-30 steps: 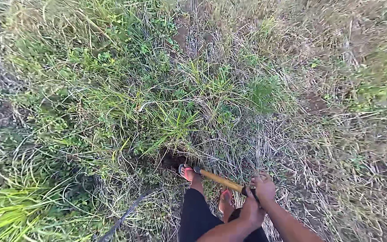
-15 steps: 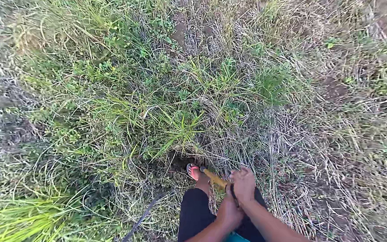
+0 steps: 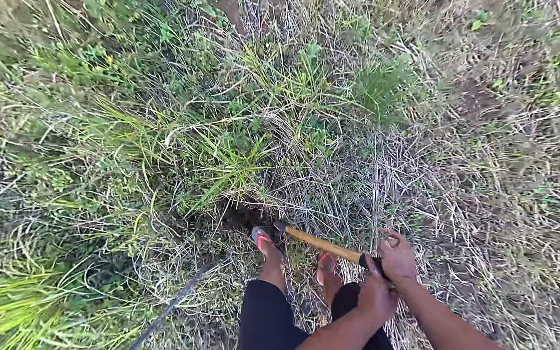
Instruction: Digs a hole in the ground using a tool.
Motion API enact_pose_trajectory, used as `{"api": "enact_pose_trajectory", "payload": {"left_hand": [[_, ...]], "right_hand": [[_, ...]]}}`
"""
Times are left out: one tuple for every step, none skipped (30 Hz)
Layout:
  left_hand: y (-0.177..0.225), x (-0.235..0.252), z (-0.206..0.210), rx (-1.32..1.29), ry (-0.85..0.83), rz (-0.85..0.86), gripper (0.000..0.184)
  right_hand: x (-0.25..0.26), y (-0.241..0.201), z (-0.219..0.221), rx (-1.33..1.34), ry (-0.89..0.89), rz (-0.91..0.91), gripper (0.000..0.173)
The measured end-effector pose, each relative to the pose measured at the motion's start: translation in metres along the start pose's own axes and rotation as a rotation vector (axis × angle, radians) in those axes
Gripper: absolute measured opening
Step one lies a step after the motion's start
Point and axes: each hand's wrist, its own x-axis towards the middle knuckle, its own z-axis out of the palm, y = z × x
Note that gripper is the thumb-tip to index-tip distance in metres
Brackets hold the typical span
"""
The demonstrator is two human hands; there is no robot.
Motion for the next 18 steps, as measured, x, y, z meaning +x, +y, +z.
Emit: {"api": "enact_pose_trajectory", "payload": {"left_hand": [[-0.011,0.003,0.008,-0.018,-0.07,0.015,0.111],[-0.021,0.005,0.011,-0.042,-0.131,0.014,0.108],[-0.031,0.008,0.008,-0.067,-0.164,-0.006,0.107],[-0.044,0.011,0.003,-0.085,-0.172,-0.044,0.104],[-0.064,0.012,-0.001,-0.088,-0.152,-0.096,0.101],[-0.087,0.011,-0.005,-0.105,-0.119,-0.16,0.096],[-0.116,0.015,-0.009,-0.146,-0.08,-0.222,0.092],[-0.144,0.022,-0.015,-0.236,-0.06,-0.302,0.086],[-0.165,0.029,-0.026,-0.356,-0.043,-0.406,0.078],[-0.187,0.039,-0.035,-0.448,-0.021,-0.511,0.069],[-0.21,0.051,-0.043,-0.513,0.005,-0.586,0.061],[-0.229,0.066,-0.051,-0.585,0.038,-0.625,0.056],[-0.244,0.08,-0.058,-0.686,0.078,-0.648,0.056],[-0.254,0.095,-0.065,-0.811,0.114,-0.655,0.06],[-0.259,0.11,-0.074,-0.961,0.147,-0.654,0.066],[-0.261,0.123,-0.085,-1.112,0.184,-0.645,0.07],[-0.261,0.137,-0.097,-1.26,0.236,-0.637,0.069],[-0.261,0.15,-0.109,-1.39,0.307,-0.626,0.061]], "right_hand": [[0.007,0.023,-0.003,-0.057,0.007,0.036,0.048],[0.015,0.05,-0.004,-0.109,0.004,0.083,0.051],[0.028,0.076,-0.001,-0.121,0.009,0.138,0.055],[0.041,0.099,0.008,-0.091,0.016,0.202,0.056],[0.051,0.121,0.019,-0.05,0.031,0.251,0.056],[0.058,0.141,0.027,-0.03,0.038,0.284,0.055],[0.065,0.152,0.031,-0.01,0.043,0.308,0.054],[0.073,0.155,0.033,0.014,0.051,0.319,0.051],[0.079,0.157,0.035,0.023,0.053,0.327,0.051],[0.083,0.158,0.037,0.026,0.062,0.342,0.052],[0.085,0.155,0.038,0.041,0.08,0.356,0.051],[0.081,0.148,0.04,0.068,0.102,0.361,0.049],[0.072,0.138,0.04,0.119,0.121,0.347,0.044],[0.056,0.126,0.039,0.193,0.122,0.316,0.039],[0.033,0.11,0.038,0.275,0.105,0.273,0.034],[0.004,0.093,0.038,0.349,0.083,0.244,0.032],[-0.028,0.075,0.04,0.397,0.061,0.22,0.033],[-0.058,0.06,0.043,0.432,0.055,0.192,0.035]]}}
